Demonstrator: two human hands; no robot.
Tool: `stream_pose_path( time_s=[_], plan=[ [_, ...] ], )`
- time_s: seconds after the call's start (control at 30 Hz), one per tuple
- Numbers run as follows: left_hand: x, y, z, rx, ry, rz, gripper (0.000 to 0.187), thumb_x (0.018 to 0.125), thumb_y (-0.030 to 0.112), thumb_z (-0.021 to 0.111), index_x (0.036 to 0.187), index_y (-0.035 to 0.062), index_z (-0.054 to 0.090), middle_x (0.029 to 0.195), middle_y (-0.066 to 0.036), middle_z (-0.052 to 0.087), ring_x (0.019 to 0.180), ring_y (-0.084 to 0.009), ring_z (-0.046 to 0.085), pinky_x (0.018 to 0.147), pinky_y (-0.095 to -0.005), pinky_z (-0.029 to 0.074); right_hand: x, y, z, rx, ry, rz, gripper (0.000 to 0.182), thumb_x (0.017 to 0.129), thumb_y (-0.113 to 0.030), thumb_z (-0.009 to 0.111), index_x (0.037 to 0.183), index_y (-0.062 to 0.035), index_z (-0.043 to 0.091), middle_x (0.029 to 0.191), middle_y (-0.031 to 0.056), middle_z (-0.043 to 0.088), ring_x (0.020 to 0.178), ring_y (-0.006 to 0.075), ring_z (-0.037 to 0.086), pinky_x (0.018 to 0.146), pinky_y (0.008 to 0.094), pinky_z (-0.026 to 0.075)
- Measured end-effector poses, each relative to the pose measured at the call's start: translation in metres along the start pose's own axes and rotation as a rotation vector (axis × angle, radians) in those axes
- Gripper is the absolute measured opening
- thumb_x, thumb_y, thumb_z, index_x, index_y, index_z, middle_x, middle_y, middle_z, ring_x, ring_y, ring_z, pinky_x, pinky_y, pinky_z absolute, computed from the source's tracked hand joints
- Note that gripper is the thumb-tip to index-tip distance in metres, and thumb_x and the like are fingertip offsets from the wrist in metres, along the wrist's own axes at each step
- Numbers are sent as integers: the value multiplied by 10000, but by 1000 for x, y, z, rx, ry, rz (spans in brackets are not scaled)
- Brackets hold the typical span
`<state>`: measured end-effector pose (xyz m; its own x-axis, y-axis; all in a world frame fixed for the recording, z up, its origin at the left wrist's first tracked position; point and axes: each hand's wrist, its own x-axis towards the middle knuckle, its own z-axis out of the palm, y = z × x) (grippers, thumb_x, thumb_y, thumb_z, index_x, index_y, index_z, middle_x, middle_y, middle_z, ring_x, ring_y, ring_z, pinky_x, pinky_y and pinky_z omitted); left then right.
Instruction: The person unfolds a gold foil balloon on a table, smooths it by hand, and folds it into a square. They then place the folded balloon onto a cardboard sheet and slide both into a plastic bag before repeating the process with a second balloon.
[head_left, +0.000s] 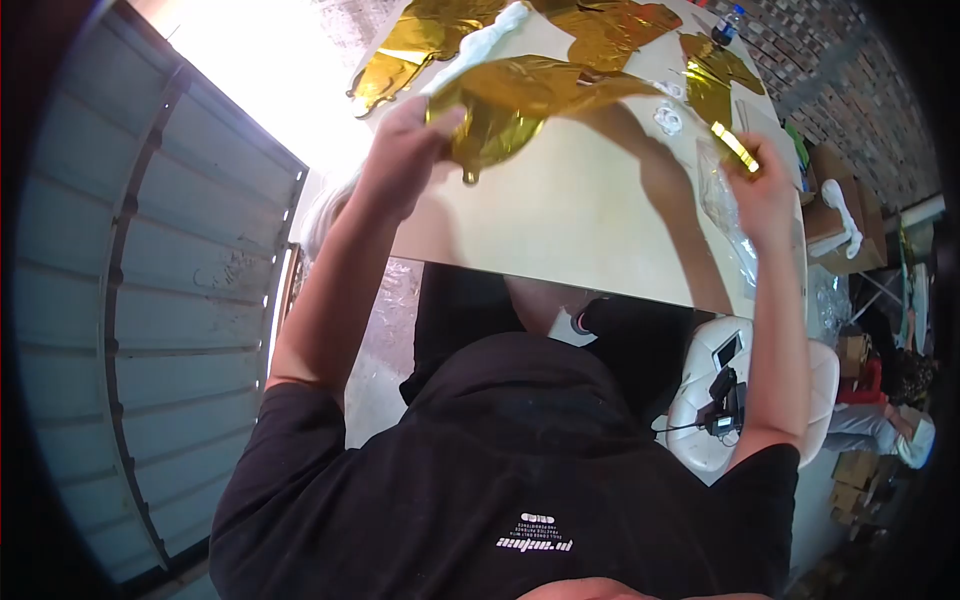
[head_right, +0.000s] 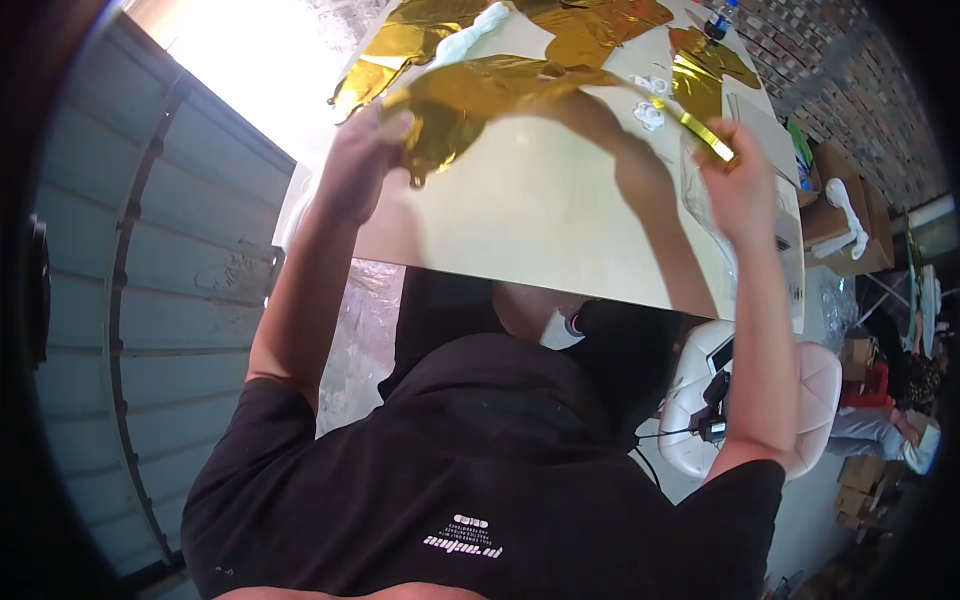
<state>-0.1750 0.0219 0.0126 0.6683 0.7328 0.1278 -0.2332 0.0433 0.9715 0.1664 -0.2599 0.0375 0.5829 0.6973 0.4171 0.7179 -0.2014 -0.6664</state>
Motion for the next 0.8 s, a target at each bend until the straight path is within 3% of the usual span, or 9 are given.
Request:
stream_pose_path(
  time_s=[0.07, 0.23, 0.33, 0.43, 0.5, 0.53, 0.6, 0.7, 0.8],
  plan=[
    [-5, -42, -20, 209, -54, -82, 304, 1060, 270, 759, 1118, -24, 708, 906, -31, 713, 793, -96, 661, 708, -280, 540, -40, 10, 8, -182, -50, -4, 344, 923, 35, 764, 1252, -22, 681, 1115, 96, 732, 1047, 211, 713, 954, 322, 548],
    [-38, -34, -18, 692, -32, -229, 316, 1015, 256, 781, 957, -43, 698, 833, -46, 689, 741, -122, 594, 702, -337, 508, -103, 7, 30, -312, -271, -202, 499, 846, -33, 810, 1327, -41, 680, 1279, 166, 717, 1236, 350, 679, 1066, 425, 537],
    [-41, -18, -16, 952, -40, -276, 361, 991, 287, 807, 991, -63, 720, 807, -96, 707, 745, -200, 662, 734, -386, 526, -113, 1, 17, -118, -478, -180, 687, 859, -157, 824, 1500, -36, 609, 1546, 199, 591, 1524, 417, 484, 1286, 490, 381],
    [-50, 2, -4, 1313, -101, -343, 438, 975, 347, 818, 1135, -50, 727, 993, -179, 758, 900, -316, 739, 857, -434, 564, -117, 7, 17, -136, -433, -116, 683, 906, -211, 809, 1527, -31, 591, 1621, 192, 543, 1571, 419, 434, 1321, 504, 323],
    [-55, -16, -9, 1343, 144, 221, 592, 990, 395, 788, 1407, -2, 653, 1390, -248, 689, 1285, -414, 677, 1097, -496, 528, -117, 8, 23, -189, -427, -138, 672, 939, -246, 791, 1539, -28, 582, 1648, 196, 516, 1585, 424, 412, 1330, 520, 299],
    [-49, -23, -10, 1344, 142, 218, 592, 990, 395, 788, 1407, -2, 653, 1390, -248, 689, 1285, -414, 677, 1097, -496, 528, -117, 8, 27, -241, -424, -168, 664, 972, -281, 772, 1551, -25, 573, 1674, 201, 490, 1598, 429, 390, 1338, 537, 274],
    [-24, -36, -13, 1341, -86, 548, 704, 1035, 406, 723, 1601, 50, 504, 1688, -248, 444, 1576, -430, 421, 1304, -529, 349, -120, 4, 42, -321, -460, -179, 672, 994, -326, 751, 1560, -16, 563, 1690, 208, 469, 1610, 433, 367, 1344, 559, 239],
    [-7, -54, -6, 1421, -435, 530, 724, 1065, 398, 675, 1663, 63, 441, 1771, -209, 338, 1663, -409, 261, 1370, -538, 199, -123, 0, 54, -431, -487, -209, 759, 1032, -474, 699, 1588, 11, 518, 1714, 225, 428, 1636, 441, 311, 1353, 614, 156],
    [-4, -58, -4, 1461, -549, 417, 705, 1079, 428, 649, 1653, 66, 459, 1778, -191, 333, 1665, -393, 265, 1380, -534, 160, -121, -3, 51, -480, -474, -209, 810, 1028, -518, 684, 1608, 13, 491, 1725, 229, 410, 1648, 437, 289, 1353, 615, 159]
  ],
)
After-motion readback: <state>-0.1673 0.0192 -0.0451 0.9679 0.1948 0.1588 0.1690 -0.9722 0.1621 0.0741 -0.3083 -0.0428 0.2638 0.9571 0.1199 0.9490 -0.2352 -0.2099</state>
